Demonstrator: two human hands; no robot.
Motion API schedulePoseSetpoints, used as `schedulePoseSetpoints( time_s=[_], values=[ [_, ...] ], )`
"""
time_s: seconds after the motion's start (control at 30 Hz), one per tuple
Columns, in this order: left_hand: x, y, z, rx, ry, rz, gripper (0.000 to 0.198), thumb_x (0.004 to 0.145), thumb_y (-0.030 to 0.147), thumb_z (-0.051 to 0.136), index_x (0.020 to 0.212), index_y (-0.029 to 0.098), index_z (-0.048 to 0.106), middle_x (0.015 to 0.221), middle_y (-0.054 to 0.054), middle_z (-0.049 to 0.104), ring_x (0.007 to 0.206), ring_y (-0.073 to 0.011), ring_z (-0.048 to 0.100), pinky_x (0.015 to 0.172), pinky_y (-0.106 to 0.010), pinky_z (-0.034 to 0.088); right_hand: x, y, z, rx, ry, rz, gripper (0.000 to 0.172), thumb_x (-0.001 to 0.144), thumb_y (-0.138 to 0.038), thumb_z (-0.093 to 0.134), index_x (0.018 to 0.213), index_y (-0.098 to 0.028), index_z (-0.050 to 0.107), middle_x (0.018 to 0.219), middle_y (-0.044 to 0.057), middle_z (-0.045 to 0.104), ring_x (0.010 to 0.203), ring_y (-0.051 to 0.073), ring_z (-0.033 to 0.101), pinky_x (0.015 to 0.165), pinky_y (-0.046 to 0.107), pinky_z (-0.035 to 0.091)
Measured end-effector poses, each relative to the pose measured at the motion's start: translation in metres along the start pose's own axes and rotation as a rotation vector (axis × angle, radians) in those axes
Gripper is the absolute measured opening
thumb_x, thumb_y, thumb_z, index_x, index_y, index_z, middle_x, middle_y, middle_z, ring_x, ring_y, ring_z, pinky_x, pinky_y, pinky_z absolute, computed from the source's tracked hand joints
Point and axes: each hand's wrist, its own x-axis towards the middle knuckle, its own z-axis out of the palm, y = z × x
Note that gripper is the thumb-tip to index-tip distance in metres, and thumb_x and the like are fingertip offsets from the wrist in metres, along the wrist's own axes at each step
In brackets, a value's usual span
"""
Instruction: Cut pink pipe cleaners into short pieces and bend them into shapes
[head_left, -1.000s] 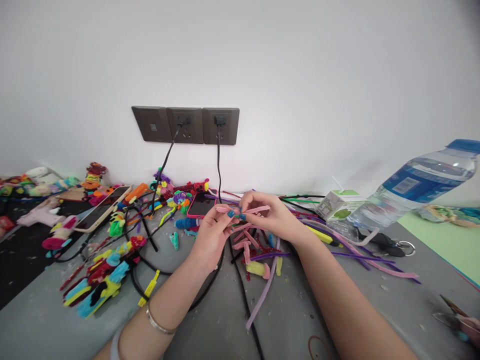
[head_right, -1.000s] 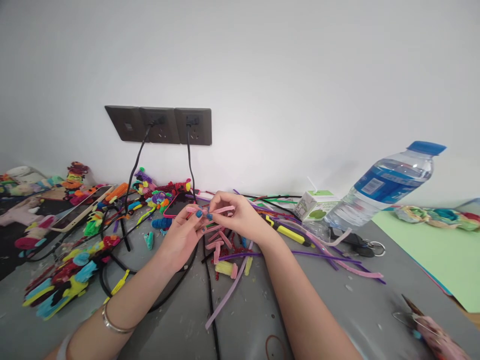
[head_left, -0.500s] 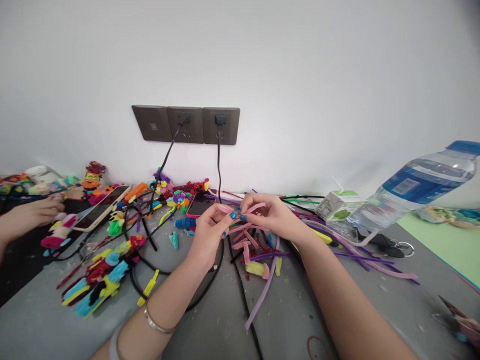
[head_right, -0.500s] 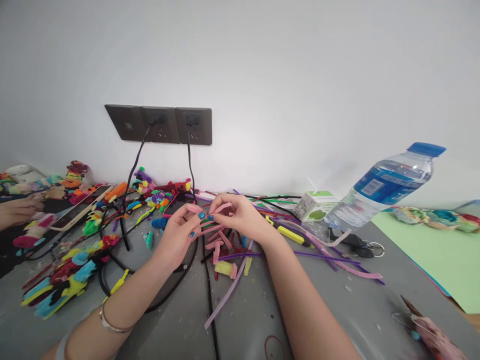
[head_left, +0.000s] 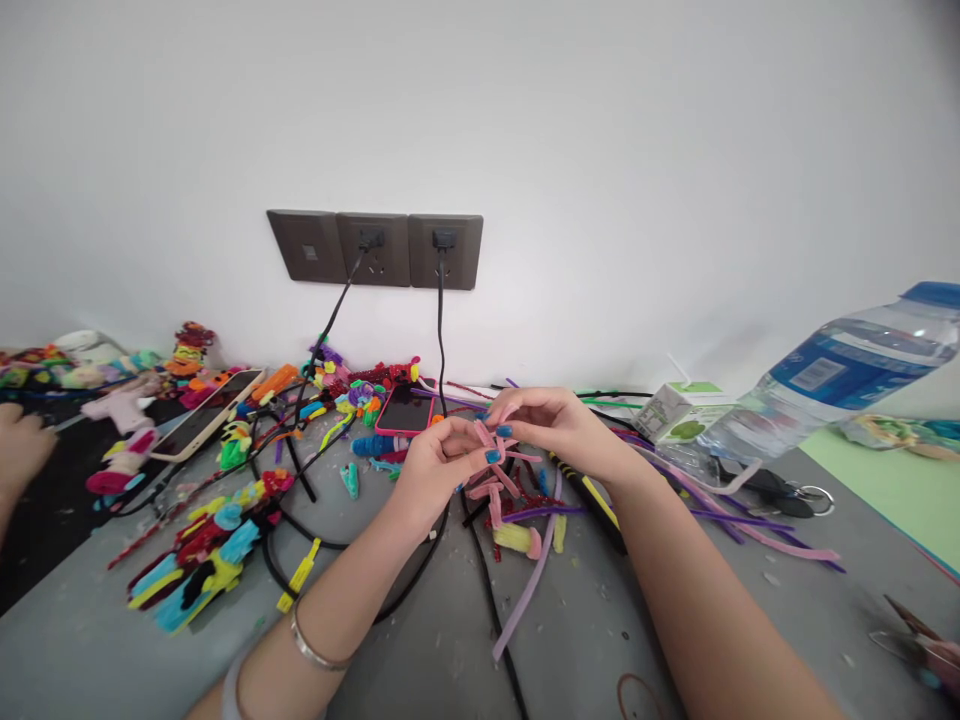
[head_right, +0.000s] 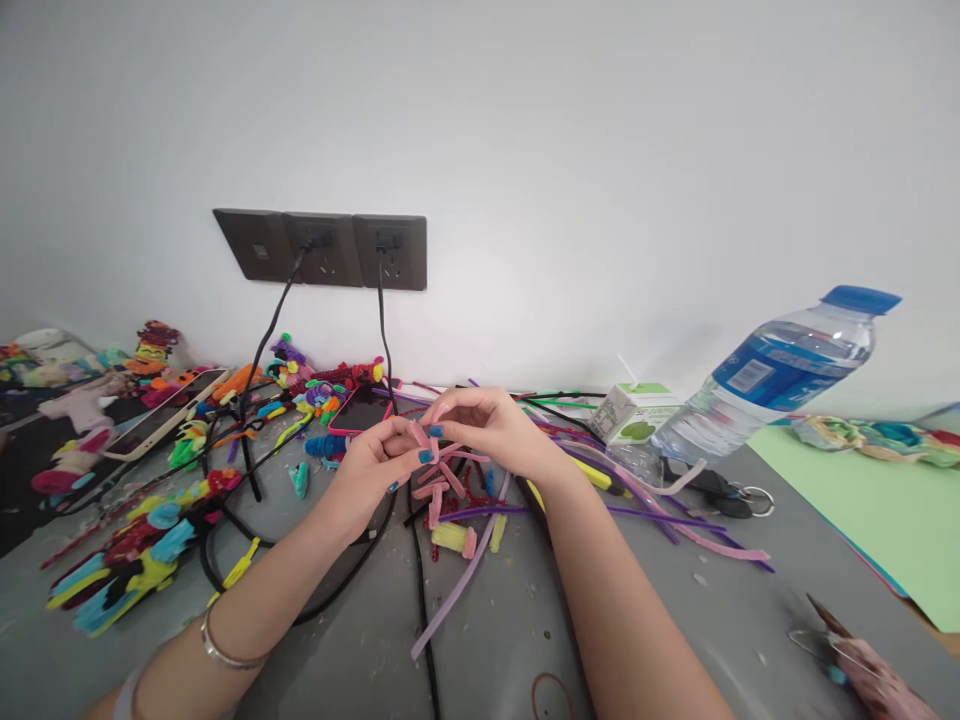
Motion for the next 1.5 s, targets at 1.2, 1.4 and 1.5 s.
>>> schedulePoseSetpoints(
  time_s=[1.2, 1.4, 1.5],
  values=[
    [-0.0061, -0.0082, -0.0050, 0.793, -0.015, 0.391, 0.022, 0.090, 0.022, 0.053, 0.089, 0.020, 0.075, 0.074, -0.004, 0.075, 0.066, -0.0183, 0.066, 0.065, -0.025, 0.046, -0.0002, 0.0046, -0.0026, 0.015, 0.048, 0.092, 0.023, 0.079, -0.035, 0.076, 0.082, -0.016, 0.065, 0.076, 0.002, 0.069, 0.070, 0.014, 0.066, 0.066, 0.026, 0.054],
    [-0.0089, -0.0102, -0.0045, 1.075, -0.010, 0.389, 0.026, 0.095, 0.024, 0.046, 0.099, 0.020, 0.071, 0.077, -0.006, 0.073, 0.065, -0.0184, 0.063, 0.062, -0.026, 0.039, 0.0016, 0.0073, -0.0019, -0.023, 0.044, 0.089, 0.027, 0.076, -0.039, 0.079, 0.078, -0.016, 0.064, 0.073, 0.002, 0.067, 0.067, 0.014, 0.064, 0.063, 0.026, 0.051],
    [-0.0092, -0.0088, -0.0036, 1.129, -0.029, 0.374, 0.027, 0.096, 0.024, 0.043, 0.093, 0.019, 0.069, 0.074, -0.005, 0.070, 0.064, -0.0177, 0.061, 0.061, -0.026, 0.036, 0.0017, 0.0073, -0.0016, -0.048, 0.051, 0.099, 0.028, 0.076, -0.040, 0.078, 0.078, -0.016, 0.064, 0.072, 0.002, 0.067, 0.066, 0.014, 0.063, 0.063, 0.027, 0.051]
  ],
)
